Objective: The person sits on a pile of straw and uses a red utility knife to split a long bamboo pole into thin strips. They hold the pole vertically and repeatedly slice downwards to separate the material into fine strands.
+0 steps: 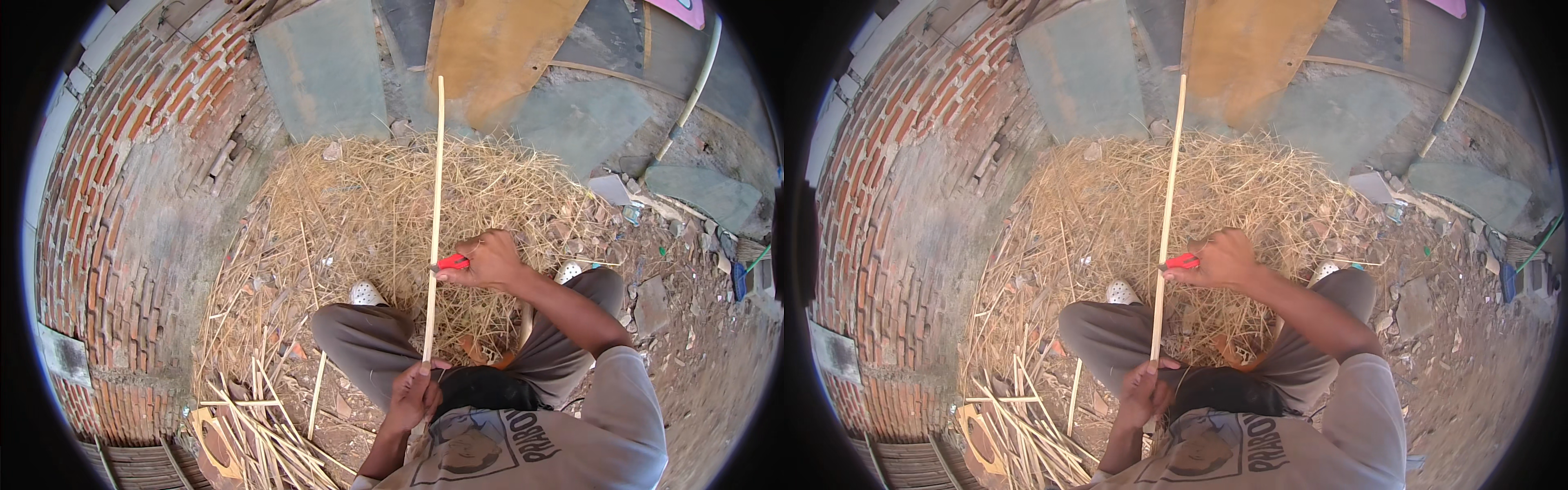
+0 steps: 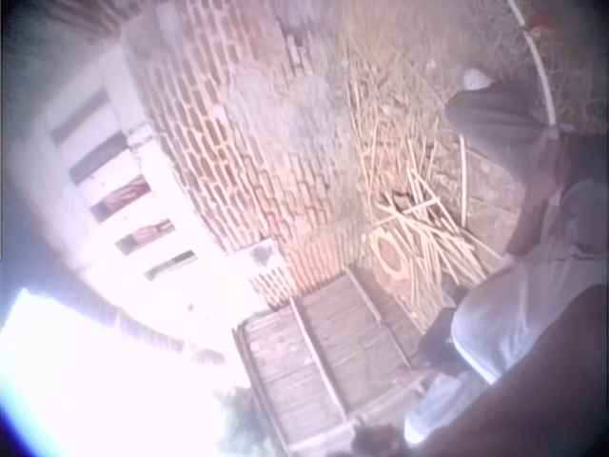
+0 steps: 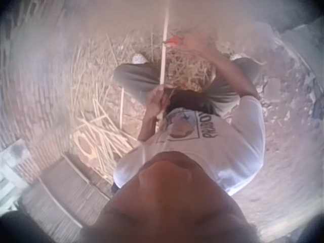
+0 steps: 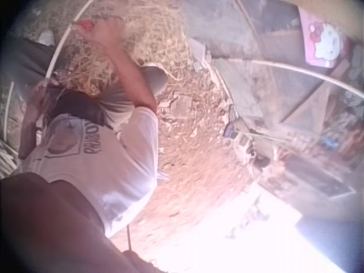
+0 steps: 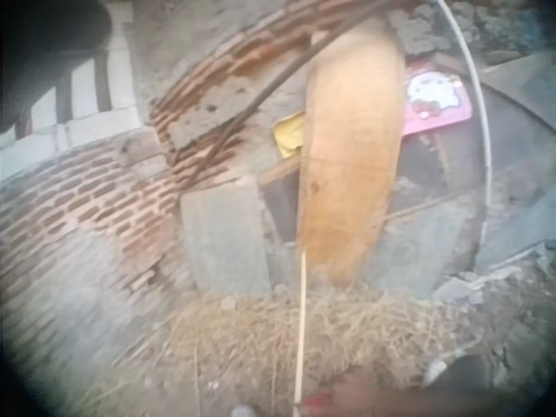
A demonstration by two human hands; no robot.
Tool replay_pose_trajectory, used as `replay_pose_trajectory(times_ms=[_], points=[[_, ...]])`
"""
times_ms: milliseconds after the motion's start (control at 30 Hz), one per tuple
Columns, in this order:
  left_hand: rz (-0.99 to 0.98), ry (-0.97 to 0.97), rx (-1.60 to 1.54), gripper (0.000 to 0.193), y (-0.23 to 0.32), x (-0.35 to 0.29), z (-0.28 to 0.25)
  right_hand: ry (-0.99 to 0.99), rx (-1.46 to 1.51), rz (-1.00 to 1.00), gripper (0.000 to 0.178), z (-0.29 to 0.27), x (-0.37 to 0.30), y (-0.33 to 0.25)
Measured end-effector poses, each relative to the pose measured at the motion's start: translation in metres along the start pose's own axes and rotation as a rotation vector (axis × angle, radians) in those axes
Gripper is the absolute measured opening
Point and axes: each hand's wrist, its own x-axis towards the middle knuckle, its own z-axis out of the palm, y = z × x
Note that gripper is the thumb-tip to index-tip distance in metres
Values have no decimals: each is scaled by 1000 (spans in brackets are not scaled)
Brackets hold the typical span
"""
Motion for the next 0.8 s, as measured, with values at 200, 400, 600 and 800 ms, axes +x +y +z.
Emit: replay_pose_trajectory(times_ms=[200,400,600,800], points=[[-34,6,29,39,3,-2,1,100,-22,-75,68,2,2,10],[-30,16,29,40,4,-2,2,84,-58,-74,69,2,4,10],[-18,4,31,38,6,-5,5,72,-68,-37,70,5,4,16],[-35,9,7,36,5,-11,8,152,-71,-77,72,9,5,25]])
